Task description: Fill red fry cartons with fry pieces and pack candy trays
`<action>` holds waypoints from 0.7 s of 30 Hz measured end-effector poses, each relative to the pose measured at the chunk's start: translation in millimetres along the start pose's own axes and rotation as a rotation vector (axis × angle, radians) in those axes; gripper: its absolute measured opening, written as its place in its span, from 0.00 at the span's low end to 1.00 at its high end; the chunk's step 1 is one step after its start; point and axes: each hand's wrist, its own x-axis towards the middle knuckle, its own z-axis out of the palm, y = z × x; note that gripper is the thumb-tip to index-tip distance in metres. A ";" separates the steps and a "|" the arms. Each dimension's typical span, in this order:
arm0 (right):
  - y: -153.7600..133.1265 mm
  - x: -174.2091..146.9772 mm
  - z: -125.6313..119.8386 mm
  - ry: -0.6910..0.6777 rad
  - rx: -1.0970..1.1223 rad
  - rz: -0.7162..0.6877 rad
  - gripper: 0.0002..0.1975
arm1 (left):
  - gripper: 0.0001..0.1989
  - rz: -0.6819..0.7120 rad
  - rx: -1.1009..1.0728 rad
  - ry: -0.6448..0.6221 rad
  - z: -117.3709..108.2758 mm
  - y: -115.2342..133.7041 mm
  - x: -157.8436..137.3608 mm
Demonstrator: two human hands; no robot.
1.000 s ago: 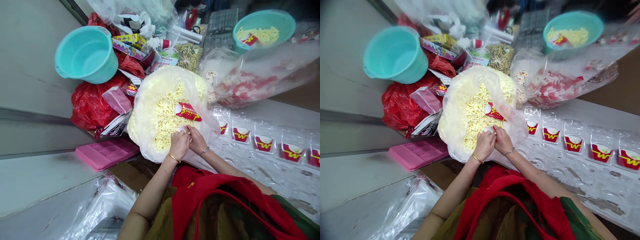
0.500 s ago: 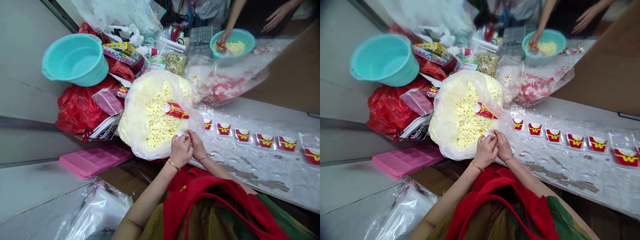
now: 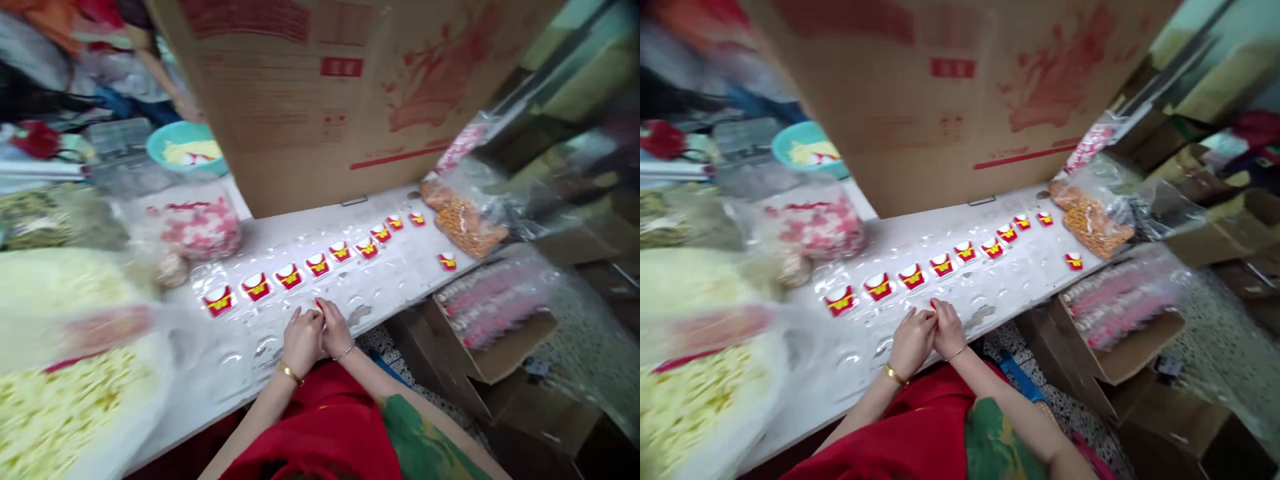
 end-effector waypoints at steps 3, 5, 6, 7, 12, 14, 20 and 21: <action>68.7 -1.0 -86.0 0.120 -0.047 0.113 0.26 | 0.12 0.175 -0.083 -0.095 48.0 63.1 81.2; 115.1 -2.0 -141.1 0.168 -0.075 0.192 0.32 | 0.11 0.221 -0.176 -0.128 79.9 98.7 134.4; 139.2 -2.5 -166.8 0.203 -0.085 0.243 0.36 | 0.11 0.218 -0.222 -0.131 95.5 114.5 160.7; 163.7 -3.0 -190.7 0.250 -0.089 0.303 0.39 | 0.11 0.207 -0.262 -0.123 110.8 129.4 186.7; 280.5 -2.0 -269.5 0.469 -0.168 0.564 0.39 | 0.11 0.252 -0.274 -0.084 183.0 194.4 300.6; 315.2 3.1 -279.0 0.435 -0.238 0.580 0.38 | 0.12 0.293 -0.195 -0.136 209.2 214.8 333.6; 367.4 23.0 -271.0 0.361 -0.300 0.587 0.28 | 0.13 0.317 -0.033 -0.313 265.5 241.6 385.1; 370.7 24.7 -269.3 0.357 -0.308 0.588 0.27 | 0.13 0.322 -0.020 -0.334 270.9 241.2 388.6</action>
